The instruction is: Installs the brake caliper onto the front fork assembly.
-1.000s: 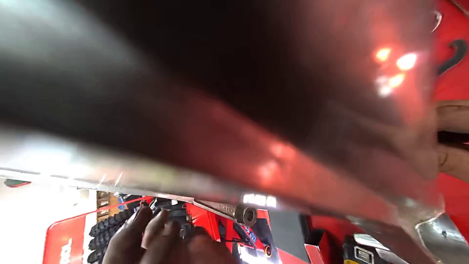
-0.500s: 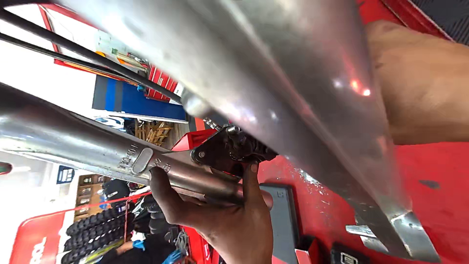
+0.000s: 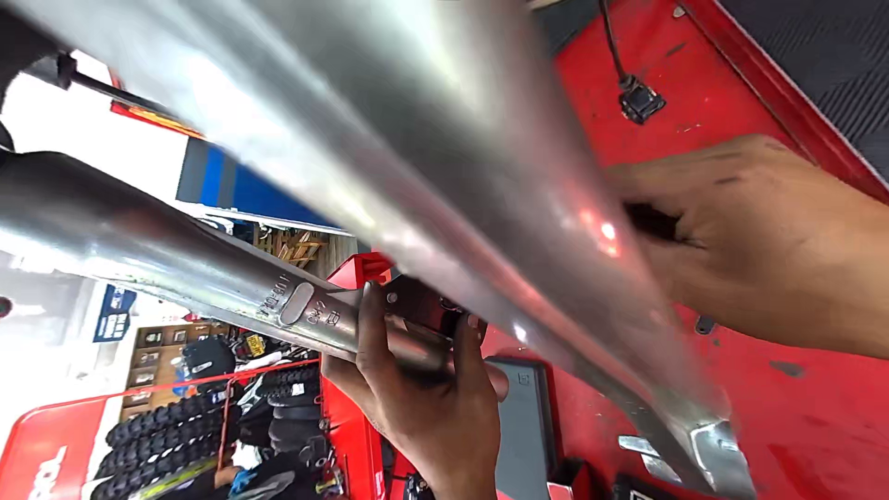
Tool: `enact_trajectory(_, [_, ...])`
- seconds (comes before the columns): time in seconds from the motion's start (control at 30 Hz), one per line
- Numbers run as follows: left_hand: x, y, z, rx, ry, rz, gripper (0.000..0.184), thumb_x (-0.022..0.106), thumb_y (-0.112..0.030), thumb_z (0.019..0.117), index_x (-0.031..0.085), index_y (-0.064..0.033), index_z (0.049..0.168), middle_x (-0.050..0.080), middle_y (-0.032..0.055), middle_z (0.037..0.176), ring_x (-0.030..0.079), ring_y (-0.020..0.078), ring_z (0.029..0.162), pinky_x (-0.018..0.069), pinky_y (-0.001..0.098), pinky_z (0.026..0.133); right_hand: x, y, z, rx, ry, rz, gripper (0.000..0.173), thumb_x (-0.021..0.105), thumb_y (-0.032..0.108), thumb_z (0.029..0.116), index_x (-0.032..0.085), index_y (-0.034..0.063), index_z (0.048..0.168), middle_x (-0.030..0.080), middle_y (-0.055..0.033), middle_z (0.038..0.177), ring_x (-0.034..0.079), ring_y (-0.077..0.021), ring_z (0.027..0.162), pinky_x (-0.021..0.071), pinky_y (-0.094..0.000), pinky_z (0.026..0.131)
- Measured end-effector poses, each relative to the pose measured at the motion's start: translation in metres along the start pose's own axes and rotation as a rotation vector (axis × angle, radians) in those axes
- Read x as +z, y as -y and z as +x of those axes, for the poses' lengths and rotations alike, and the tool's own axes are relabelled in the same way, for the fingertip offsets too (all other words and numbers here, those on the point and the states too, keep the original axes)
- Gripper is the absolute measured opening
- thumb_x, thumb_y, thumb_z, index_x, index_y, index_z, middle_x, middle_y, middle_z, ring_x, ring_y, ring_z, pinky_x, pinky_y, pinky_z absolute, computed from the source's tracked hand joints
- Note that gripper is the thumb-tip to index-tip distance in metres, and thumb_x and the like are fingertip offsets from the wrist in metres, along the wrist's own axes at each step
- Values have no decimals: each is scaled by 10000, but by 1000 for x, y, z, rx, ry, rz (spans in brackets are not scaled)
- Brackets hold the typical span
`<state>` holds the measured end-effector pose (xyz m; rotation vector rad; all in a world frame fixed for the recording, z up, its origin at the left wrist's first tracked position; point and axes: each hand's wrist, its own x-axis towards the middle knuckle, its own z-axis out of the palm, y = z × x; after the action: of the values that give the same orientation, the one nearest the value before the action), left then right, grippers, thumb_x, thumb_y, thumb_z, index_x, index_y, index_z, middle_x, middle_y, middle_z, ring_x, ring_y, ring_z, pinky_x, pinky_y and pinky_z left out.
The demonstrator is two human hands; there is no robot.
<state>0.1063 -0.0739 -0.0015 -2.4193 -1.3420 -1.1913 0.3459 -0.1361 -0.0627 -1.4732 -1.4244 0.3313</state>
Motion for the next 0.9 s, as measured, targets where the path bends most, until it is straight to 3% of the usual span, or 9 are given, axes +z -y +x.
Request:
enact_trajectory(0.17, [1, 3, -3, -35, -12, -27, 768, 769, -276, 782, 497, 12, 1439, 427, 245, 1422, 483, 225, 1300, 449, 352, 1067, 9, -1, -20, 172, -20, 103, 186, 557, 348, 1003, 695, 285, 1110, 629, 168, 742, 562, 27, 590, 482, -207, 508])
enact_trajectory(0.23, [1, 3, -5, -36, -20, -101, 764, 761, -237, 796, 468, 17, 1454, 463, 199, 1388, 517, 174, 1247, 475, 317, 1026, 18, -5, -36, 263, -68, 207, 193, 558, 381, 1002, 693, 295, 1109, 632, 170, 742, 565, 30, 577, 481, -186, 481])
enact_trajectory(0.37, [2, 0, -3, 4, -58, -419, 849, 737, -64, 870, 236, -6, 1554, 488, 82, 1431, 589, 50, 1175, 545, 213, 946, 40, -9, -78, 496, -157, 388, 211, 576, 341, 991, 697, 252, 1140, 669, 106, 780, 606, -39, 568, 514, -227, 453])
enact_trajectory(0.47, [3, -1, -1, 10, -73, -512, 917, 676, -39, 895, 74, -41, 1586, 399, 99, 1503, 551, 77, 1251, 538, 242, 975, 57, -10, -111, 611, -196, 434, 226, 576, 307, 969, 703, 260, 1149, 668, 102, 775, 594, -50, 564, 497, -235, 456])
enact_trajectory(0.67, [0, 4, -3, -37, -81, -602, 897, 657, -32, 919, 48, -79, 1575, 388, 135, 1519, 558, 166, 1286, 553, 336, 1008, 82, -4, -159, 674, -151, 466, 230, 603, 376, 939, 724, 298, 1119, 689, 121, 805, 623, -38, 618, 541, -251, 522])
enact_trajectory(0.73, [-3, 5, -4, -133, -59, -652, 817, 618, -70, 953, 81, -89, 1568, 425, 101, 1495, 563, 148, 1273, 540, 331, 1017, 84, 0, -163, 690, -132, 469, 229, 601, 366, 931, 725, 315, 1117, 683, 130, 790, 616, -29, 606, 530, -244, 508])
enact_trajectory(0.77, [-4, 5, -4, -219, -42, -684, 722, 579, -102, 981, 149, -101, 1561, 501, 74, 1422, 603, 129, 1206, 559, 319, 973, 84, 1, -163, 690, -126, 474, 216, 602, 363, 928, 722, 317, 1102, 680, 132, 779, 615, -25, 600, 527, -240, 502])
enact_trajectory(0.83, [-8, 8, -3, -390, 40, -765, 466, 484, -238, 1052, 368, -139, 1493, 626, 34, 1241, 662, 120, 1082, 596, 327, 890, 84, 2, -163, 674, -126, 482, 204, 605, 358, 927, 727, 318, 1085, 675, 135, 764, 609, -24, 593, 520, -234, 493])
enact_trajectory(0.9, [-11, 11, 0, -515, 152, -921, 382, 495, -450, 1053, 562, -197, 1332, 702, 6, 1119, 695, 111, 1025, 612, 335, 854, 84, 2, -160, 654, -117, 480, 185, 605, 359, 929, 720, 323, 1069, 663, 145, 755, 603, -17, 591, 515, -224, 491])
